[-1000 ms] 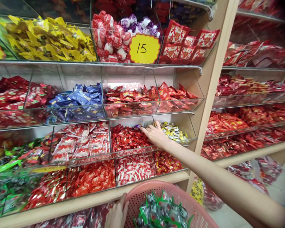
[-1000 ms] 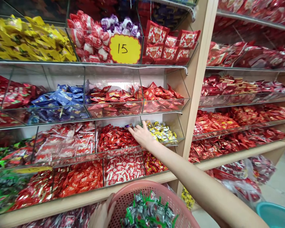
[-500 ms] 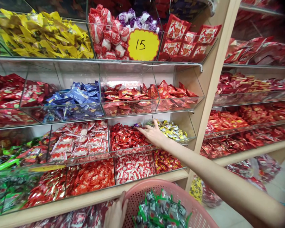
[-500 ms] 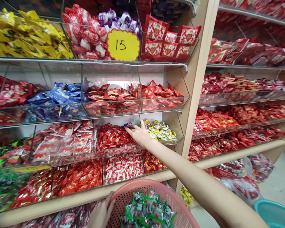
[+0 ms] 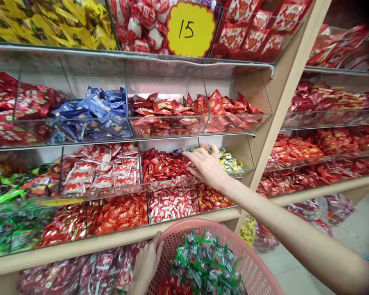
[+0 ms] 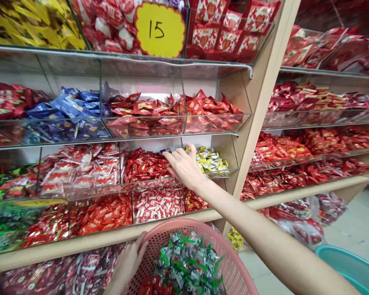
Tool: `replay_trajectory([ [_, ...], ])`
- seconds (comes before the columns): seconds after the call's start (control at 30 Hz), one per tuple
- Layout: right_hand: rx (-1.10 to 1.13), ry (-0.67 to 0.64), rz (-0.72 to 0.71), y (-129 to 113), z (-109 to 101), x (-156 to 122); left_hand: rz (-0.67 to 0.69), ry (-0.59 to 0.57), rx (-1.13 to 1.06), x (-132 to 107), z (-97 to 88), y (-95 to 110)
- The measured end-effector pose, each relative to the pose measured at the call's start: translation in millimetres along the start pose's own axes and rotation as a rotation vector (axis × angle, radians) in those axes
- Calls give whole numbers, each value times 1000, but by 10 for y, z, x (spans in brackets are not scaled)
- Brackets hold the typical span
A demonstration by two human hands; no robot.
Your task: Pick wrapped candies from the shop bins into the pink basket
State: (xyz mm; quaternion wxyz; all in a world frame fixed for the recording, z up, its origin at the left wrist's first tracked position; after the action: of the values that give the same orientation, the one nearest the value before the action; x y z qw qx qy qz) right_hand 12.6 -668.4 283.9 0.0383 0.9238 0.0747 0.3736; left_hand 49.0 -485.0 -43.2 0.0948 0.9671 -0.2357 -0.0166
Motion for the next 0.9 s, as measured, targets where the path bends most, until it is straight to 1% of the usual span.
replay_trajectory([
  [0.07, 138, 21, 44, -100, -133, -220, 3, 2, 2, 1, 3, 8],
  [0.1, 216, 5, 66, -175, -124, -367, 5, 5, 8, 3, 4, 11],
  [0.13, 297, -29, 87, -264, -55, -537, 8, 10, 16, 4, 7, 14],
  [0.17, 369, -85, 110, -368, 78, -725, 13, 15, 23, 5, 9, 17],
  [0.2, 426, -164, 144, -472, 274, -928, 18, 20, 26, 5, 11, 20],
  [0.27, 503, -353, 170, -727, 765, -1359, 20, 24, 5, 0, 18, 19],
  [0.33, 529, -515, 180, -952, 1245, -1752, 14, 24, -24, -13, 15, 15],
  [0.4, 509, -623, 151, -1134, 1616, -2040, 6, 20, -36, -30, 4, 16],
  [0.43, 488, -653, 133, -1201, 1749, -2134, 3, 17, -34, -37, -4, 17],
  [0.47, 463, -670, 112, -1257, 1850, -2200, 0, 14, -29, -44, -8, 19],
  [0.53, 423, -672, 71, -1356, 1974, -2264, -2, 8, -24, -49, -5, 20],
  [0.67, 367, -647, 64, -1521, 2132, -2310, -12, -1, -40, -40, 34, -6],
  [0.77, 339, -674, 62, -1633, 2218, -2331, -18, -13, -63, -34, 46, -20],
  [0.83, 350, -659, 44, -1652, 2135, -2242, -18, -26, -76, -35, 38, -18],
  [0.87, 365, -627, 41, -1625, 2030, -2145, -18, -40, -81, -36, 40, -16],
  [0.9, 385, -578, 45, -1570, 1882, -2012, -20, -59, -86, -37, 49, -15],
])
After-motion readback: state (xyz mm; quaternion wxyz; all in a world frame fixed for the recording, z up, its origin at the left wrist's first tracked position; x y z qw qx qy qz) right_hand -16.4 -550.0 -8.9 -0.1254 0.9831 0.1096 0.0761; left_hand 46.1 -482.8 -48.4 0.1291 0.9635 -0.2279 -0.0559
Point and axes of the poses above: each hand's wrist, its own x-axis towards the middle knuckle, its own z-axis out of the palm, y = z × x, the point moved 10 cm from there along x, towards the middle knuckle, and after that the axes turned 11 degrees about z, right-handed, at the moved point
